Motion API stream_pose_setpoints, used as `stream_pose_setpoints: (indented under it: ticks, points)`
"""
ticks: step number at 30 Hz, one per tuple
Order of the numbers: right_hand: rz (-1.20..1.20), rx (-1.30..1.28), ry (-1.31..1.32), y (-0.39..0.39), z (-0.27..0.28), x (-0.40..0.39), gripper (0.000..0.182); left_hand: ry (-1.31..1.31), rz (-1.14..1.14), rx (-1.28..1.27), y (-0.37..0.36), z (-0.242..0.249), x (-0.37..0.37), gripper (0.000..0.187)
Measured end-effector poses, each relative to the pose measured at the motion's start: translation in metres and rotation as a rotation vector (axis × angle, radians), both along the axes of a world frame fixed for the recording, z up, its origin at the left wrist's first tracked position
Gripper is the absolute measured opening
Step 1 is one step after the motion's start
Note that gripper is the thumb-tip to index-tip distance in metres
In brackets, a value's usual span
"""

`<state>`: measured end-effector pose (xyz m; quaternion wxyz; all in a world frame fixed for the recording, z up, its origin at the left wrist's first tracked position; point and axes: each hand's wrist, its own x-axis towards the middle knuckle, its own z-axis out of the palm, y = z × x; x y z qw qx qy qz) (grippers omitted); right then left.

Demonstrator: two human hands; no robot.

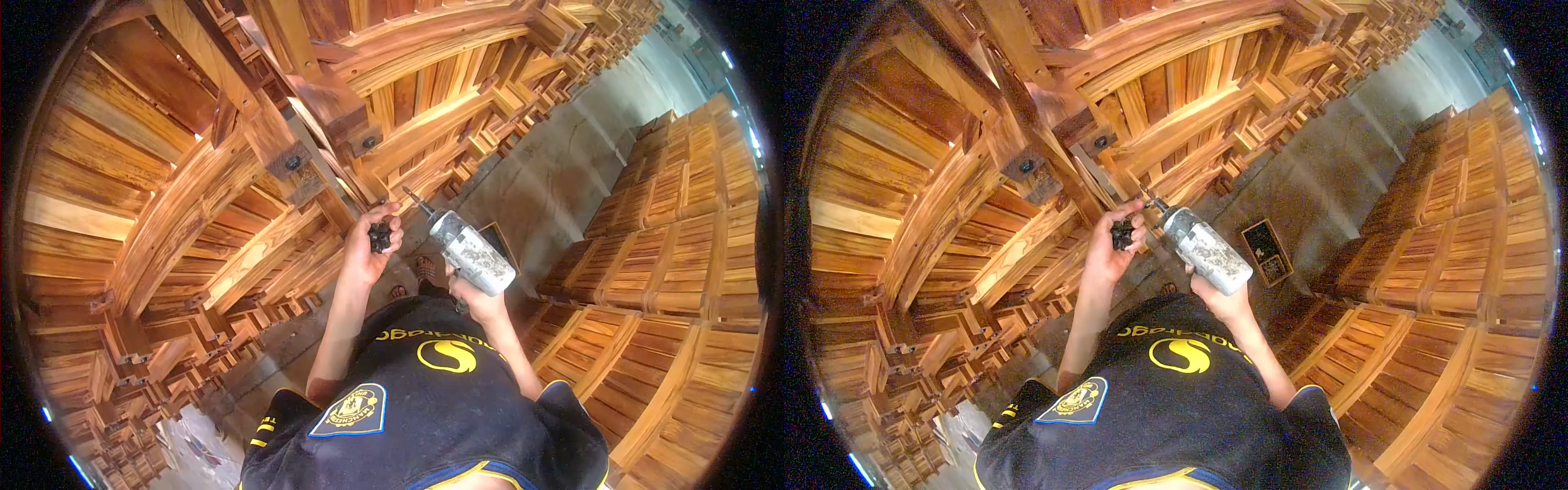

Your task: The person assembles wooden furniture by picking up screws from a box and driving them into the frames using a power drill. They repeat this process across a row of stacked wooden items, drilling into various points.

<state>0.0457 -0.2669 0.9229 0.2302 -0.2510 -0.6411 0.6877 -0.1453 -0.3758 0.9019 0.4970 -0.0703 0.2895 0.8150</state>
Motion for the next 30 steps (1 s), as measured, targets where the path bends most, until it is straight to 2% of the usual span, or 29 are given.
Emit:
stream_pose_setpoints:
  ticks: [9, 12, 14, 17, 20, 22, 27, 30]
  points:
    - [0.041, -0.032, 0.014, 0.003, -0.004, 0.007, 0.031, 0.119, -0.03, -0.046, -0.004, -0.012, 0.006, 0.02]
    - [0.035, 0.001, 0.008, 0.005, -0.003, 0.009, 0.028, -0.003, -0.027, -0.009, -0.001, -0.015, 0.005, 0.018]
    - [0.045, 0.019, 0.017, 0.006, -0.004, 0.01, 0.028, -0.106, 0.021, -0.08, 0.001, -0.018, 0.003, 0.018]
    - [0.102, 0.114, 0.074, 0.007, -0.007, 0.009, 0.035, -0.189, 0.033, -0.042, 0.002, -0.021, -0.001, 0.017]
    - [0.103, 0.05, 0.05, 0.006, -0.005, 0.009, 0.037, -0.192, 0.002, -0.015, 0.0, -0.025, -0.005, 0.016]
    - [0.024, 0.015, 0.027, 0.005, -0.001, 0.006, 0.028, -0.193, 0.013, -0.01, 0.0, -0.028, -0.006, 0.015]
    - [0.073, 0.076, 0.026, 0.009, -0.004, 0.005, 0.027, -0.182, 0.046, 0.015, -0.001, -0.032, -0.01, 0.013]
    - [0.083, 0.044, 0.028, 0.009, -0.003, 0.003, 0.027, -0.297, 0.065, 0.089, -0.002, -0.03, -0.011, 0.011]
